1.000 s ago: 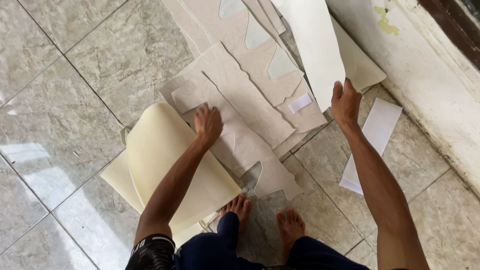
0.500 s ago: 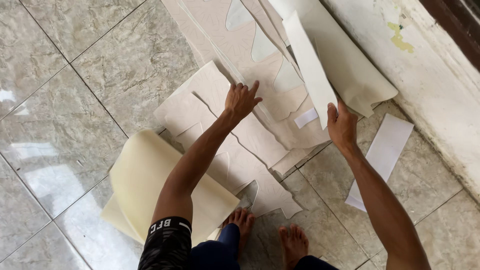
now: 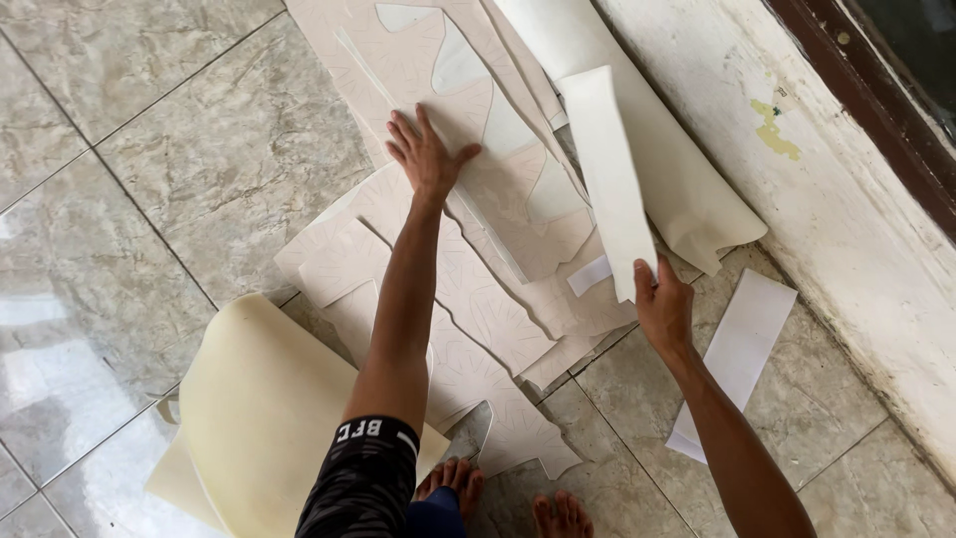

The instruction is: The person kneels on the workshop floor and gathers cut foam and fabric offcuts by hand, sweeping the small scraps into a pile onto a foam sheet. They fold the sheet around the pile, carry the stack with larger pattern pieces into another room, and place the material into a scrap bag.

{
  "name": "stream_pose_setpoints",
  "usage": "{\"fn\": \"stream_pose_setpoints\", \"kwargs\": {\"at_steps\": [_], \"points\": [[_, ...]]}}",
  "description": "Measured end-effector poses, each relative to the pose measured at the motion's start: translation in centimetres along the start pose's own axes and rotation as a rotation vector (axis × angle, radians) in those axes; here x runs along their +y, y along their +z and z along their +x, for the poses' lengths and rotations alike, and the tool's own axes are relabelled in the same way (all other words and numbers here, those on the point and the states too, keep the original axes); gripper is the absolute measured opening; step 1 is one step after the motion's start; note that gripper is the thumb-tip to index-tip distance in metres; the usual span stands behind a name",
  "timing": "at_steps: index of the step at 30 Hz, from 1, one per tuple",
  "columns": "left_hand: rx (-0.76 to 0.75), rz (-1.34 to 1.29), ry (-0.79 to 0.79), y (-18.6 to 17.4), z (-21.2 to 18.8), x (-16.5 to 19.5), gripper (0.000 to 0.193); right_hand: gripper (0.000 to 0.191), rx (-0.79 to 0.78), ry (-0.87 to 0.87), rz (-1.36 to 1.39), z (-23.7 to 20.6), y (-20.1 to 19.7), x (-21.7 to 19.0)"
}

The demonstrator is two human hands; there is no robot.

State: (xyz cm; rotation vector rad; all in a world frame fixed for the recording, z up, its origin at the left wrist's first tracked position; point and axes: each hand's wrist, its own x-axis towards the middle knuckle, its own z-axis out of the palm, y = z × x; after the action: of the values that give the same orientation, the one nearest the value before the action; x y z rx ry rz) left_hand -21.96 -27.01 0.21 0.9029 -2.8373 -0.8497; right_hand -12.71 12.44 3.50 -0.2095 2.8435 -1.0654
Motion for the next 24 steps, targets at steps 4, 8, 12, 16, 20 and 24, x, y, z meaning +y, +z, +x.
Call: {"fn": "stream_pose_setpoints", "kwargs": {"at_steps": [4,8,12,16,20,24], "points": [[0.143,-0.203,-0.004,1.6,-0.4,-0.7,0.117,0.045,-0.028,-0.27,-0.084,-1.4,2.0,-0.6],[0.151,-0.333,-0.166,0.5,-0.2,-0.7,0.113,0.049,-0.162,-0.487,-0.34,-2.7,5.0,-1.2],[0.258,-0.437,0.009,0.1,-2.3,-0.5,0.096,0.057,-0.102,-0.569,-0.477,-3.6,6.3,-1.1],[0.327,-0.631,0.271,0.2,-3.6,-0.3,0.049,0.055,0.005,-0.618,-0.63,-3.7,6.3,-1.0],[0.621,-0.607,0.509,-2.9,-2.4,-2.5,0.039,0.072,0.03,-0.655,-0.353,-2.6,5.6,0.2],[0.661,-0.675,0.38,-9.3,-4.1,-7.7,0.05,0.063,-0.228,-0.281,-0.48,-2.1,5.6,2.6]]}}
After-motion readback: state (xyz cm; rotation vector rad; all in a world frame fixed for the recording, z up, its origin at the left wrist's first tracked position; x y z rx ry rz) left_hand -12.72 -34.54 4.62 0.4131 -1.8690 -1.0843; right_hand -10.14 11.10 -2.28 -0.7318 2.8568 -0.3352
